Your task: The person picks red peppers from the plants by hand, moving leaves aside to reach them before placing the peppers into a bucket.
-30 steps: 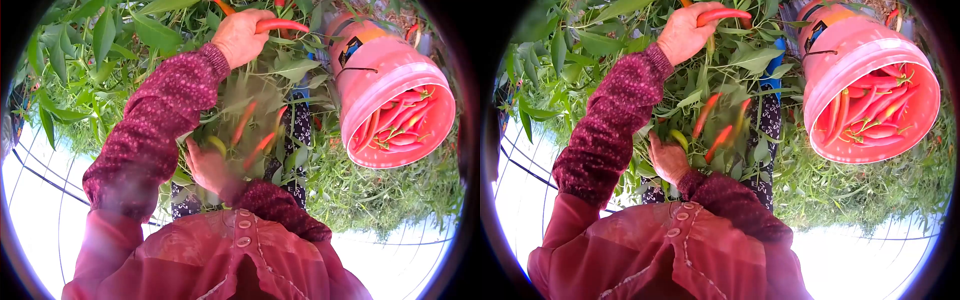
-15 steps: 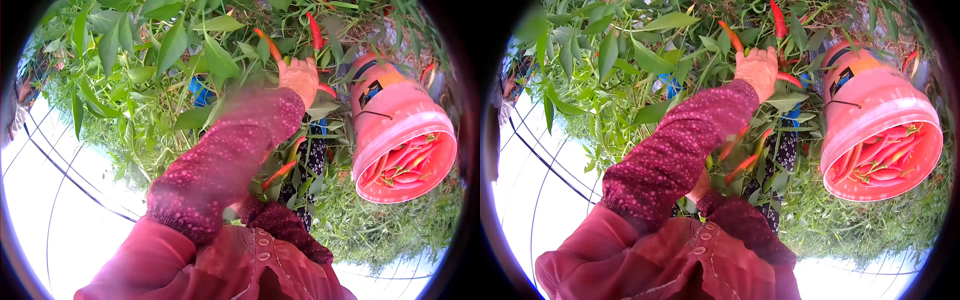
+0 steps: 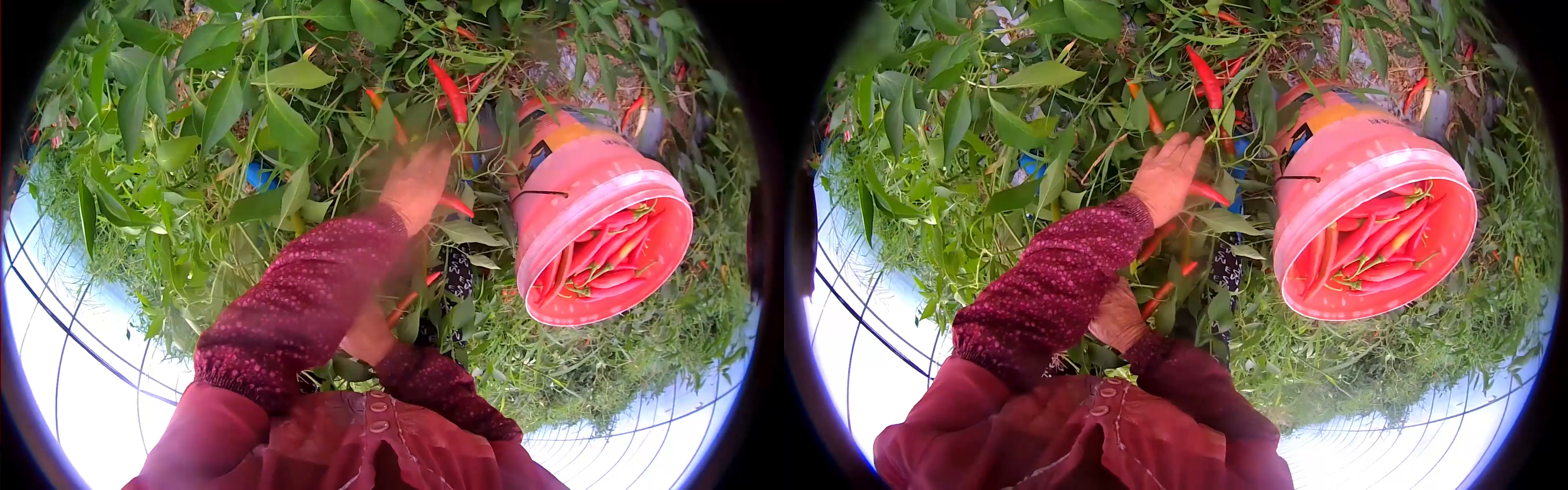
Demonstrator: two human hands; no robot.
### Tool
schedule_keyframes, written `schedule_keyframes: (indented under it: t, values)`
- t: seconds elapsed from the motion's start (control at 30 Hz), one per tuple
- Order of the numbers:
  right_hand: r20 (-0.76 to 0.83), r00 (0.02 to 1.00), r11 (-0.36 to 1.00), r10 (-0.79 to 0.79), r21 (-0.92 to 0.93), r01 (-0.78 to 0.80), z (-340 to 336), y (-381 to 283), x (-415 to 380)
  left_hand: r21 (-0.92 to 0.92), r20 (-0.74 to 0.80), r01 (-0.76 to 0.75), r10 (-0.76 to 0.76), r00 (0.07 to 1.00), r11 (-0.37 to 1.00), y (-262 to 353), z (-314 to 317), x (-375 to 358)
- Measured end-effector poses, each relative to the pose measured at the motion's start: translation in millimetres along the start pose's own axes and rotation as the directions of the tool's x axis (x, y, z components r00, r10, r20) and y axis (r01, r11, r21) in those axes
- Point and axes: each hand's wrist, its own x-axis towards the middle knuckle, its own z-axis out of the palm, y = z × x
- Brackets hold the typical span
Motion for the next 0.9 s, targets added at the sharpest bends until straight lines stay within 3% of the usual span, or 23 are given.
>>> schedule_keyframes:
  t: [0.03,0.07,0.17,0.2,0.23,0.3,0.33,0.43,0.47,0.53,0.67,0.73,0.77,0.8,0.83,0.87,0.9]
  values:
    - [0.116,0.980,0.637,-0.165,-0.745,0.195,0.7,-26.2,-4.1,-0.022,0.045,-0.041,0.042,0.998,0.999,-6.4,-1.2,-2.4]
    - [0.310,0.934,-0.184,-0.177,-0.943,0.278,6.2,-54.9,-9.8,-0.027,0.037,-0.048,0.049,0.998,0.998,-12.2,-0.8,-3.2]
    - [0.008,0.960,0.327,-0.281,-0.939,0.104,11.7,-120.3,-27.6,-0.006,-0.002,-0.124,0.124,0.992,0.992,-24.2,-4.4,-3.3]
    - [-0.047,0.880,0.293,-0.473,-0.950,0.107,13.6,-135.1,-23.2,-0.006,-0.012,-0.125,0.125,0.992,0.992,-21.8,-7.8,-1.9]
    - [0.030,0.771,0.161,-0.636,-0.972,0.171,5.0,-150.3,-11.5,-0.036,0.049,-0.087,0.089,0.995,0.996,-18.0,-10.4,-1.5]
    - [-0.059,0.668,0.324,-0.742,-0.903,0.280,17.6,-191.5,14.6,-0.013,0.113,-0.061,0.062,0.992,0.998,-13.0,-9.7,-0.3]
    - [0.137,0.543,0.043,-0.829,-0.952,0.304,5.5,-211.7,38.5,-0.010,0.105,-0.057,0.058,0.993,0.998,-13.8,-6.0,-0.5]
    - [0.258,0.526,-0.366,-0.810,-0.924,-0.110,8.0,-254.1,92.4,0.116,-0.007,-0.125,0.127,0.992,0.985,-19.9,9.7,-5.1]
    - [0.262,0.527,-0.367,-0.809,-0.924,-0.105,9.0,-255.7,104.4,0.120,-0.010,-0.121,0.123,0.992,0.985,-21.0,10.7,-5.8]
    - [0.130,0.633,-0.454,-0.763,-0.805,-0.382,8.9,-253.6,121.0,0.109,-0.002,-0.118,0.119,0.993,0.987,-22.6,13.2,-6.1]
    - [0.079,0.642,-0.488,-0.762,-0.723,-0.490,3.8,-254.6,128.2,0.003,0.018,-0.116,0.116,0.993,0.993,-19.9,11.9,-5.7]
    - [0.182,0.578,-0.426,-0.796,-0.846,-0.321,-8.4,-256.4,130.2,-0.006,-0.100,-0.111,0.110,0.989,0.994,-22.8,19.3,-8.5]
    - [0.187,0.579,-0.432,-0.794,-0.843,-0.320,-11.4,-255.0,130.7,-0.007,-0.106,-0.110,0.108,0.988,0.994,-27.8,22.5,-8.2]
    - [0.078,0.530,-0.127,-0.845,-0.990,-0.056,-15.3,-252.1,128.8,0.010,-0.155,-0.116,0.116,0.981,0.993,-34.3,25.1,-7.6]
    - [-0.051,0.515,0.193,-0.856,-0.955,0.226,-20.1,-248.9,124.9,0.026,-0.202,-0.122,0.125,0.971,0.992,-39.0,28.6,-7.4]
    - [-0.049,0.514,0.188,-0.857,-0.956,0.224,-20.4,-241.7,116.6,0.023,-0.206,-0.123,0.126,0.970,0.992,-39.5,27.4,-7.8]
    - [-0.098,0.497,0.316,-0.862,-0.871,0.377,-20.5,-230.7,104.8,-0.015,-0.208,-0.117,0.112,0.972,0.993,-38.0,24.9,-8.2]
